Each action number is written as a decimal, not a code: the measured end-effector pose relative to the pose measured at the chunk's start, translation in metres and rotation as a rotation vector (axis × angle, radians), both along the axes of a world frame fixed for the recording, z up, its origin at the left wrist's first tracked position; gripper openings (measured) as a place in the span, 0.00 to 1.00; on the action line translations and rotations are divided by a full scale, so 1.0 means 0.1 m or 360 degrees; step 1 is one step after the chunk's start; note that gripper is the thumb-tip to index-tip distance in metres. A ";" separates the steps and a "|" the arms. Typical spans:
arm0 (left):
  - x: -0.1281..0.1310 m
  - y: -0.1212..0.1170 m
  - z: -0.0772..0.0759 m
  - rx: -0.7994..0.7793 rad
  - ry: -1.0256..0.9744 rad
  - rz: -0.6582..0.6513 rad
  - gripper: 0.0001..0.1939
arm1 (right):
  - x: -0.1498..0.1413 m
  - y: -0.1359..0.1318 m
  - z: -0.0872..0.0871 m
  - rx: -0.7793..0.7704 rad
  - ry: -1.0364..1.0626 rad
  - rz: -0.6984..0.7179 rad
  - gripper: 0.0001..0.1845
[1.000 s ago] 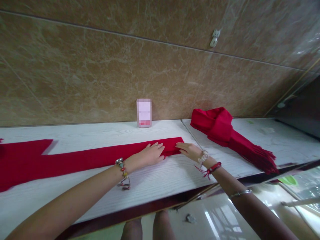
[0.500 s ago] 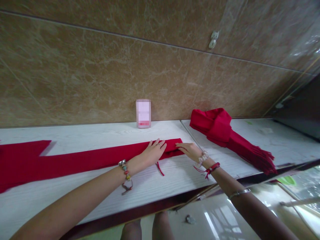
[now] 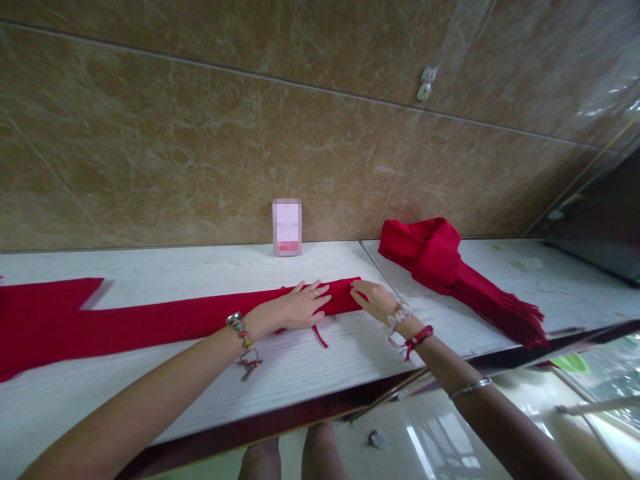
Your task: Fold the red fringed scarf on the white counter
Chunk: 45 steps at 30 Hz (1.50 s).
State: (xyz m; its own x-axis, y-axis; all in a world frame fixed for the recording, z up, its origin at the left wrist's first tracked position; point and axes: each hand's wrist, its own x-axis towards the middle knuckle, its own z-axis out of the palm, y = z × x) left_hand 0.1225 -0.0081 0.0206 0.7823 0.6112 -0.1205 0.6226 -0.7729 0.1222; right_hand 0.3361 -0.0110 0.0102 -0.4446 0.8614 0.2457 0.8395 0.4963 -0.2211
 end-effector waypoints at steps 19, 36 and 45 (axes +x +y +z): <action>-0.23 0.13 -0.32 0.0250 -0.0231 0.0071 0.26 | 0.16 0.26 -0.43 0.0209 0.0210 -0.0173 0.24; -0.52 0.06 0.24 -0.0356 0.0313 0.0296 0.42 | 0.17 0.32 -0.41 0.0015 0.0028 -0.0157 0.23; -0.27 0.10 -0.24 0.0079 -0.0097 0.0405 0.32 | -0.02 0.20 -0.27 -0.0110 -0.0309 -0.0140 0.23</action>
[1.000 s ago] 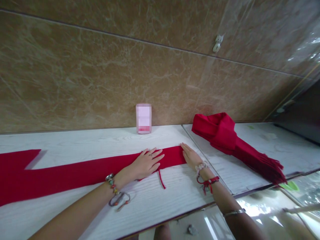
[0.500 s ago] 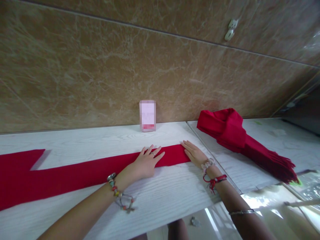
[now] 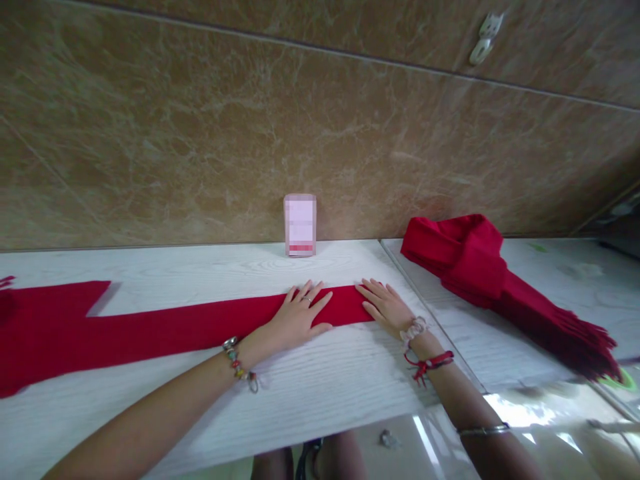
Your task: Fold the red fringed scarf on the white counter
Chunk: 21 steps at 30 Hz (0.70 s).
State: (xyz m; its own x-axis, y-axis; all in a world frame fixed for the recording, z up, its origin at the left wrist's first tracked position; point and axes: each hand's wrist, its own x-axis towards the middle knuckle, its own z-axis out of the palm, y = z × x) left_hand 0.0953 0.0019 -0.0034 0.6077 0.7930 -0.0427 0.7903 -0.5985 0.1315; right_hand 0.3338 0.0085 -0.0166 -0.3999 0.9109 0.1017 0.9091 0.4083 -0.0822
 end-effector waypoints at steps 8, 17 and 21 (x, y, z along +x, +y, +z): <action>-0.04 -0.02 -0.07 0.0203 -0.0027 -0.0059 0.32 | -0.14 -0.05 0.06 0.0246 -0.0036 0.0014 0.22; -0.06 -0.05 -0.04 0.0180 -0.0013 -0.0016 0.27 | -0.35 -0.07 0.00 0.0176 -0.0059 0.0240 0.23; -0.20 -0.08 -0.03 0.0201 0.0011 0.0075 0.26 | -0.32 -0.06 -0.02 0.0205 -0.0082 0.0235 0.24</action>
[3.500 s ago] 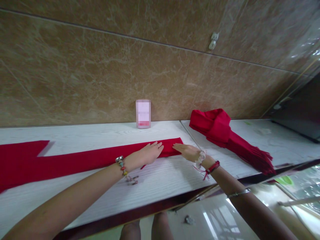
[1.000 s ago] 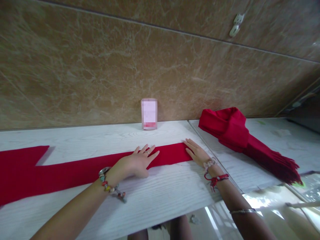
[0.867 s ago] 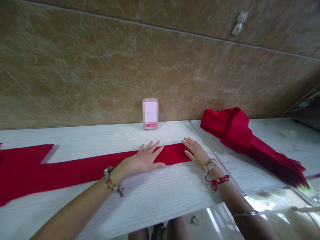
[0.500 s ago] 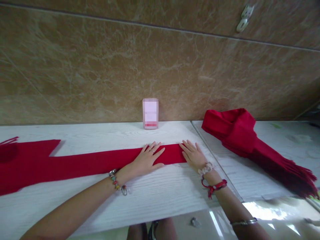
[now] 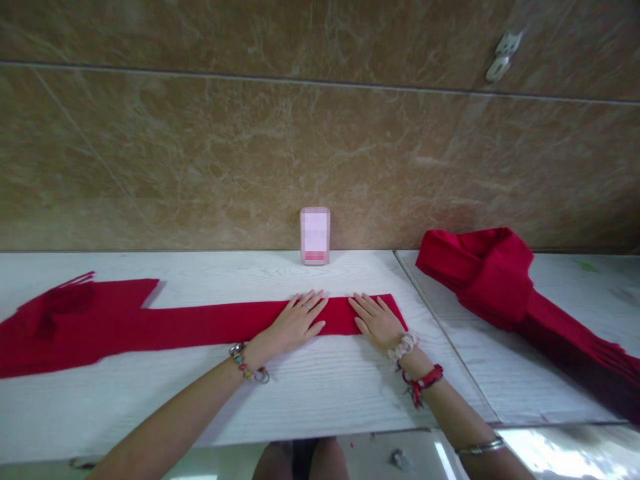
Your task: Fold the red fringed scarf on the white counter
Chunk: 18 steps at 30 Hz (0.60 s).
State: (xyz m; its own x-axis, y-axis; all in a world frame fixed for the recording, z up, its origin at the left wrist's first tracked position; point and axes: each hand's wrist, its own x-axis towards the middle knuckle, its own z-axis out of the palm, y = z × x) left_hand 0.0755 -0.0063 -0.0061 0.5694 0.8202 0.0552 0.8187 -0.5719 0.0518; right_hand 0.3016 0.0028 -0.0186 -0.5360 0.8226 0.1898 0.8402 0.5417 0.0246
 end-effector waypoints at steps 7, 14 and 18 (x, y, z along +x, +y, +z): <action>-0.78 -0.19 0.02 0.0021 0.0119 0.0229 0.23 | 0.07 0.05 -0.05 0.0007 -0.0036 0.0009 0.24; -0.80 -0.26 0.06 -0.0052 0.0121 0.0232 0.24 | 0.48 0.14 -0.09 -0.0054 -0.0049 0.0006 0.26; -0.53 -0.22 0.04 -0.0001 0.0013 0.0147 0.24 | 0.85 0.22 -0.04 -0.0106 -0.0125 -0.0078 0.26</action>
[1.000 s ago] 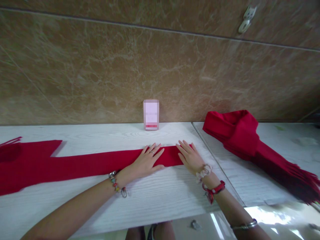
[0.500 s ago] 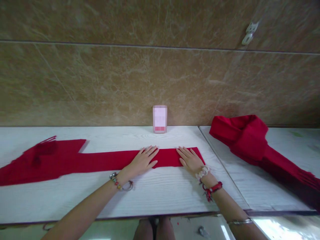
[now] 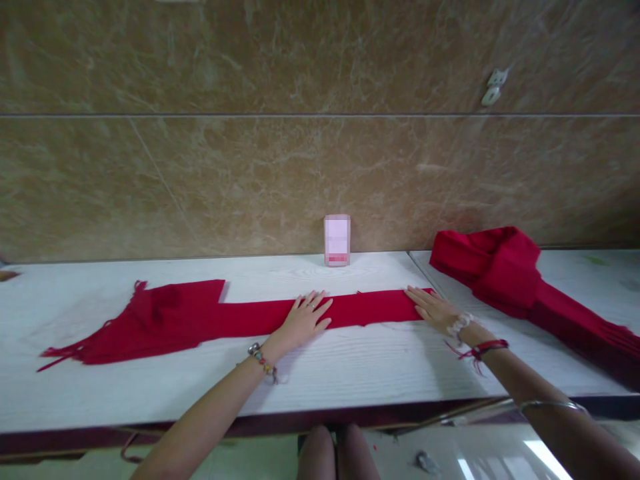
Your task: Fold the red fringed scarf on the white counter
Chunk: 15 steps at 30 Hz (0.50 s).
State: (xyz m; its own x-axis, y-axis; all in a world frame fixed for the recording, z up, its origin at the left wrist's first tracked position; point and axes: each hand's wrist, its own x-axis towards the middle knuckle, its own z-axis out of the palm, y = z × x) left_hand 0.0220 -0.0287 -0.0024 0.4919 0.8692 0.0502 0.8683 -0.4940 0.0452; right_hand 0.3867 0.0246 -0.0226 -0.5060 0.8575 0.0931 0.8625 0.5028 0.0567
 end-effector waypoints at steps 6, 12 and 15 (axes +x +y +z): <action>-0.03 -0.01 -0.04 0.0044 -0.0061 0.0034 0.24 | -0.31 0.00 0.23 0.0100 -0.0002 -0.0084 0.24; -0.22 0.01 0.00 -0.0055 0.0011 0.0177 0.22 | -1.59 -0.39 0.30 0.0159 0.0175 0.0505 0.21; -0.37 0.03 0.02 -0.0160 0.0065 0.0195 0.23 | -1.93 -0.51 0.32 0.0072 0.0005 0.0568 0.19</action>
State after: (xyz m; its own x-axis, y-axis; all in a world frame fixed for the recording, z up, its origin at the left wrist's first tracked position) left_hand -0.0154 -0.0255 -0.0006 0.3816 0.9225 -0.0579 0.9240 -0.3789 0.0523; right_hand 0.1932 -0.0268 0.0097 -0.7723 0.6220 0.1287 0.6335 0.7693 0.0834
